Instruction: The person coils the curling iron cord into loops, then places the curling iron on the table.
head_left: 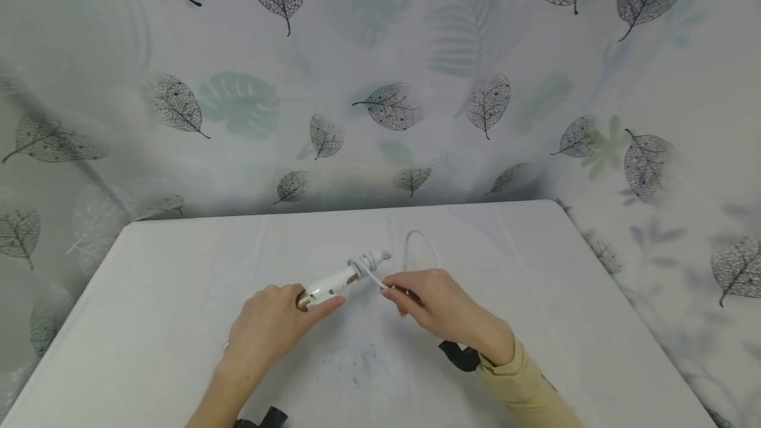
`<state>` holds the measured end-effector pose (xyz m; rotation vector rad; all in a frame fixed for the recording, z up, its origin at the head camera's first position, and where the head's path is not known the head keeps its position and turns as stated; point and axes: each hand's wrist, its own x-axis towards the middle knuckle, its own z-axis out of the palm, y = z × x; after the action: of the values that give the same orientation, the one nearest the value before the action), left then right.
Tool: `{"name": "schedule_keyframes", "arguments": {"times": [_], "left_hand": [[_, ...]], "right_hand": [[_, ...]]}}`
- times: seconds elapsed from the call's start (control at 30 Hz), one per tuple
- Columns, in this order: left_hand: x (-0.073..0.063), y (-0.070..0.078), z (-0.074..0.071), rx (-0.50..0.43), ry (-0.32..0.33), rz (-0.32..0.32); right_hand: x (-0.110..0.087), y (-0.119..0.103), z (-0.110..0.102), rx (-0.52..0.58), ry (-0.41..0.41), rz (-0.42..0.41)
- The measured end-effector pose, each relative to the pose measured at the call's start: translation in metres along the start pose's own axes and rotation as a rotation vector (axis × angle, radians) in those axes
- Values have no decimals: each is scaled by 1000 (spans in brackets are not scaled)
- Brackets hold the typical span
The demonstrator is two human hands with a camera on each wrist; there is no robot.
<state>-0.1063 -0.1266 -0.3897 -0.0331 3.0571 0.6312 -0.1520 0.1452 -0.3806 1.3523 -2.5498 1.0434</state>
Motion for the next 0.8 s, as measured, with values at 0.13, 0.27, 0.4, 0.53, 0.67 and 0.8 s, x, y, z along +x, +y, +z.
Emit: {"name": "schedule_keyframes", "arguments": {"times": [0.13,0.27,0.4,0.53,0.67,0.8], "left_hand": [[0,-1,-2,-12,-6,1],[2,-5,-4,-18,-8,-21],[2,-6,-8,-30,-3,-62],[3,-7,-12,-57,22,-64],[3,-10,-17,-119,93,-71],[4,-11,-22,-176,135,-90]], "right_hand": [[0,1,2,36,-7,-83],[1,1,4,39,-23,-106],[0,1,0,38,-15,-33],[-1,2,-8,61,-47,7],[-4,5,-13,47,-51,36],[-5,9,-15,49,-34,24]]}}
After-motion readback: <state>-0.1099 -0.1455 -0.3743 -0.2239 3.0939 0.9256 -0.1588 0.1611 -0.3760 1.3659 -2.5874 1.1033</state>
